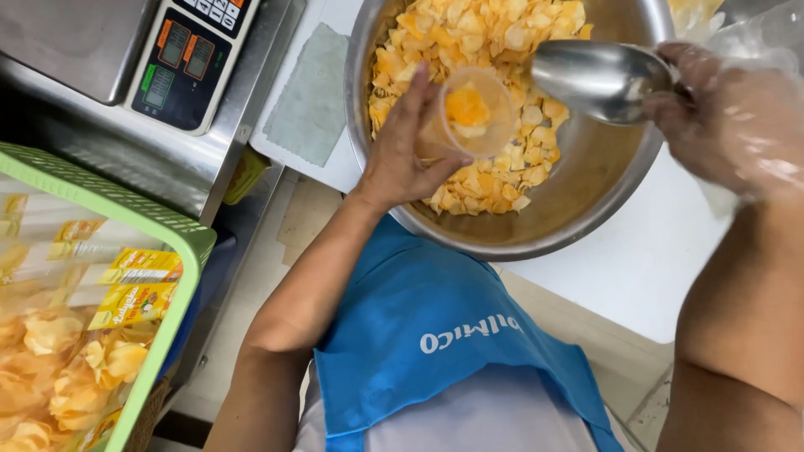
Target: Scooping chips from a large bowl into plastic bags and placing them in a basket for packaging.
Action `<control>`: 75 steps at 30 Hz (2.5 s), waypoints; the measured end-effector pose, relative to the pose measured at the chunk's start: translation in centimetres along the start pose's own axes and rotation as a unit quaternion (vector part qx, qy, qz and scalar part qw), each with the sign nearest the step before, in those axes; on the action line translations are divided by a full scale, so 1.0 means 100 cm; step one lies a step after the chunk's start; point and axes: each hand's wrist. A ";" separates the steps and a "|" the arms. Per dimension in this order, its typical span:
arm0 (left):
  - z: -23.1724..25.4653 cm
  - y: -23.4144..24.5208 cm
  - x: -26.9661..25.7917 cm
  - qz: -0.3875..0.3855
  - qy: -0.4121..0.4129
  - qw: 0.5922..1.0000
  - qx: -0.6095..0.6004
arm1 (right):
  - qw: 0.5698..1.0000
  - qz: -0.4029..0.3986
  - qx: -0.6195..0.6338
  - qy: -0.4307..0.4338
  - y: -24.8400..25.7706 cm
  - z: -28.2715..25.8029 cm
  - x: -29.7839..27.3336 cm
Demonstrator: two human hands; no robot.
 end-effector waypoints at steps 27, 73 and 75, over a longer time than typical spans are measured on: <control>0.051 0.073 -0.011 0.097 0.091 0.991 -0.012 | 0.796 -0.284 0.469 -0.256 -0.160 -0.097 0.018; 0.024 0.058 -0.007 0.046 0.049 0.998 -0.011 | 0.828 -0.205 0.504 -0.137 -0.083 -0.030 -0.002; 0.017 0.050 -0.005 0.019 0.035 0.999 0.024 | 0.852 -0.170 0.473 -0.147 -0.045 -0.022 -0.006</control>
Point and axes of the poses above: each hand's wrist, its own x-axis towards the middle knuckle, its own y-axis out of the back of the hand, z = x × y, and after that the axes turned 3 degrees about z, right-handed
